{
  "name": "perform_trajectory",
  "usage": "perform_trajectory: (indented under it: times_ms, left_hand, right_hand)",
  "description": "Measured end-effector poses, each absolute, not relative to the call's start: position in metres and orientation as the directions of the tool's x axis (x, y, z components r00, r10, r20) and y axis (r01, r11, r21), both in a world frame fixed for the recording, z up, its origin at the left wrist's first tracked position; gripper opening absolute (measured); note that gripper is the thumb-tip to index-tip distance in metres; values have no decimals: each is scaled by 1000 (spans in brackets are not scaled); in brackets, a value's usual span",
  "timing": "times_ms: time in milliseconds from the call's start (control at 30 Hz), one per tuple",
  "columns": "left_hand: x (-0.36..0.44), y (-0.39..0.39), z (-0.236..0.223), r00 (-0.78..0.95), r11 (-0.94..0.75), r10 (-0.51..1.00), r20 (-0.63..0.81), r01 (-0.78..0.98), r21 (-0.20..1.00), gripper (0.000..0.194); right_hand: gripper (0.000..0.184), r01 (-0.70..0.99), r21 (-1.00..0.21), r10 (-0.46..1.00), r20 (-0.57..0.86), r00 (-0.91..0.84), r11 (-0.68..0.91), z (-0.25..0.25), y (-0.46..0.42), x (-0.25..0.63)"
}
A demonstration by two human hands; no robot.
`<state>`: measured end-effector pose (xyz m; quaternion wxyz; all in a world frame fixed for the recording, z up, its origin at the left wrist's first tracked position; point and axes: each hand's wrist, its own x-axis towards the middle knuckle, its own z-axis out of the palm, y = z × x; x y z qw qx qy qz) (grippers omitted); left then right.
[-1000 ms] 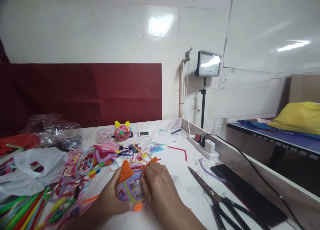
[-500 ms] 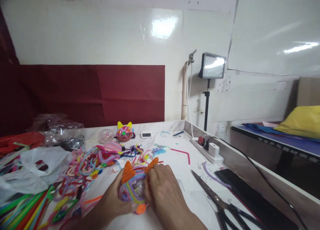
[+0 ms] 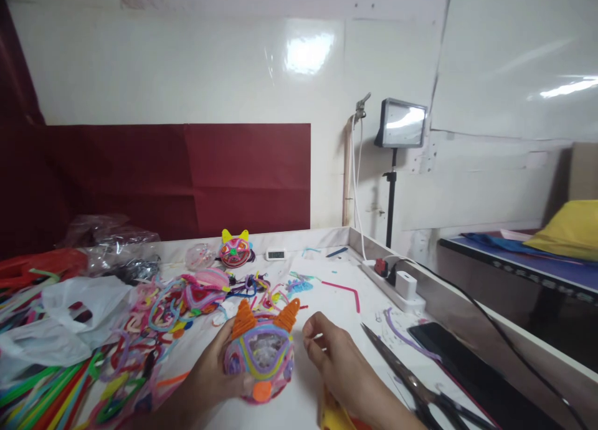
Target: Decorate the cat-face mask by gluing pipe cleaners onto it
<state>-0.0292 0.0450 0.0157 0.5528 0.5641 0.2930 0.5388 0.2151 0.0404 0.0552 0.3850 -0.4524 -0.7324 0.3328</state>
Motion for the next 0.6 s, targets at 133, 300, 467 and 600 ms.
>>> perform_trajectory:
  times_ms: [133, 300, 467, 600]
  left_hand:
    - [-29, 46, 15, 244, -217, 927, 286, -273, 937, 102]
    - [-33, 45, 24, 144, -244, 951, 275, -199, 949, 60]
    - [-34, 42, 33, 40, -247, 967, 253, -109, 963, 46]
    - [-33, 42, 36, 54, -308, 946, 318, -149, 940, 40]
  right_hand:
    - [9, 352, -864, 916, 256, -310, 361, 51, 43, 214]
    - [18, 324, -884, 911, 216, -351, 335, 48, 36, 210]
    - [28, 525, -765, 919, 229, -321, 374, 46, 20, 223]
    - [32, 639, -613, 885, 353, -304, 464, 46, 1, 259]
